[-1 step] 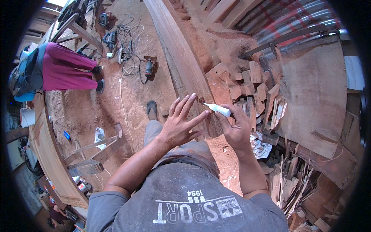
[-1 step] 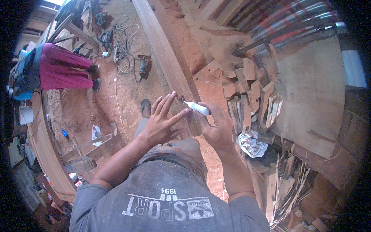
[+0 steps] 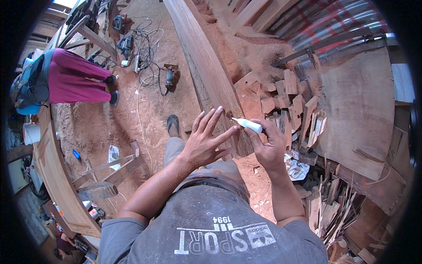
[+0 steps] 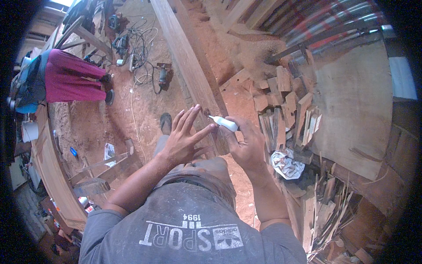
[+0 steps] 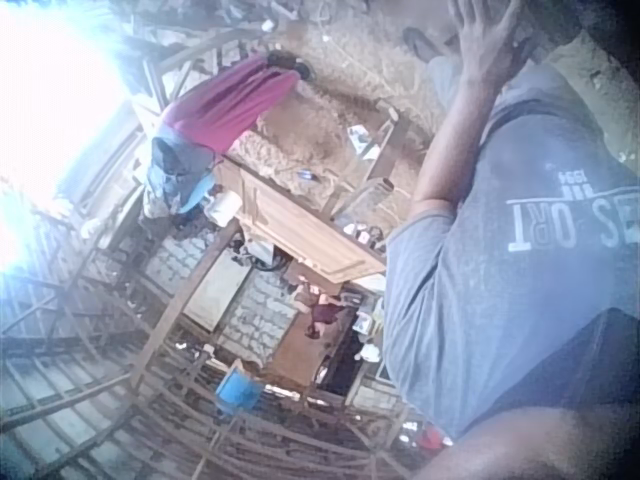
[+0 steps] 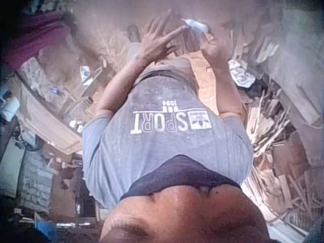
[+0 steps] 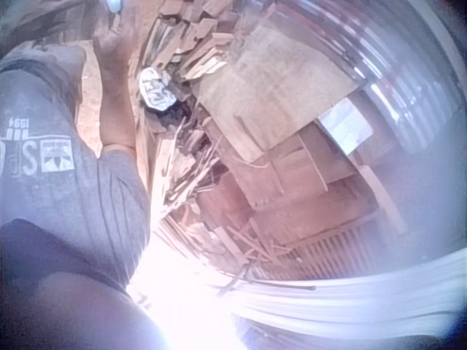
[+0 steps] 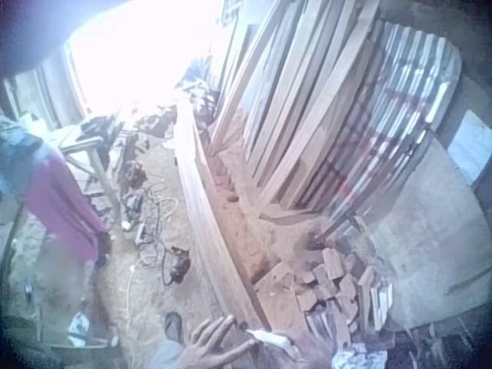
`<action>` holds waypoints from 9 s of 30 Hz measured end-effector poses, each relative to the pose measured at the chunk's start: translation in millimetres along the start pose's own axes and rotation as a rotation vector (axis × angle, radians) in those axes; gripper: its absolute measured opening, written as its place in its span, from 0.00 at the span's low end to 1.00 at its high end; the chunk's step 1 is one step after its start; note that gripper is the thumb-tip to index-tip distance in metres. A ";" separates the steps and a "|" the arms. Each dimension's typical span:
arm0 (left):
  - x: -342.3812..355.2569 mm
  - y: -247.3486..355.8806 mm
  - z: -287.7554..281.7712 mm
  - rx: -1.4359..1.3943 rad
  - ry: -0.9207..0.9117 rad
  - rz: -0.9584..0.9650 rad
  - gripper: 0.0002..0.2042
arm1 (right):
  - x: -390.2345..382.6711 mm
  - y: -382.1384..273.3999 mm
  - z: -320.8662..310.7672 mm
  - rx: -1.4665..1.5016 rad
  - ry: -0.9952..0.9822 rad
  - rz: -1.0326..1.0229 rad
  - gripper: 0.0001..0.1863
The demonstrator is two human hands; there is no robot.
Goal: The person applies a white filler to a long wooden plank using a small tube, then uses a handheld electric sander to smooth the surface. The person moves the plank to a workbench and continues sanding.
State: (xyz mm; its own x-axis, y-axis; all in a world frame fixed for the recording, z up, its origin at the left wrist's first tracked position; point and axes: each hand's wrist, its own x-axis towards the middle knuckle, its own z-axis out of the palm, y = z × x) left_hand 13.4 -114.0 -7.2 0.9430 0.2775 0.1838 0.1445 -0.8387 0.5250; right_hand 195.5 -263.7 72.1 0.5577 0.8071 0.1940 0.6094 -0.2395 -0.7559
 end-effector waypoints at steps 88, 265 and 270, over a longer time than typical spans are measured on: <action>-48.6 -18.2 4.7 -0.066 0.172 -0.095 0.16 | 4.4 7.4 5.6 0.296 -0.185 0.201 0.08; -221.2 197.9 316.5 0.685 -1.452 0.301 0.31 | -1005.4 -371.8 417.4 -0.452 3.297 0.972 0.18; -241.6 233.7 325.6 0.580 -1.682 0.371 0.24 | -894.5 -415.5 473.3 -0.717 3.345 1.449 0.17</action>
State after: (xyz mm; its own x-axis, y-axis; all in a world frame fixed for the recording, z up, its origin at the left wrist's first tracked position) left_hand -83.0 -529.6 -199.5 0.1579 -0.3489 -0.9237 -0.3920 -0.8808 0.2657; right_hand -823.3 -630.6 -83.3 -0.9513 -0.3065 0.0330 -0.0862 0.1619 -0.9830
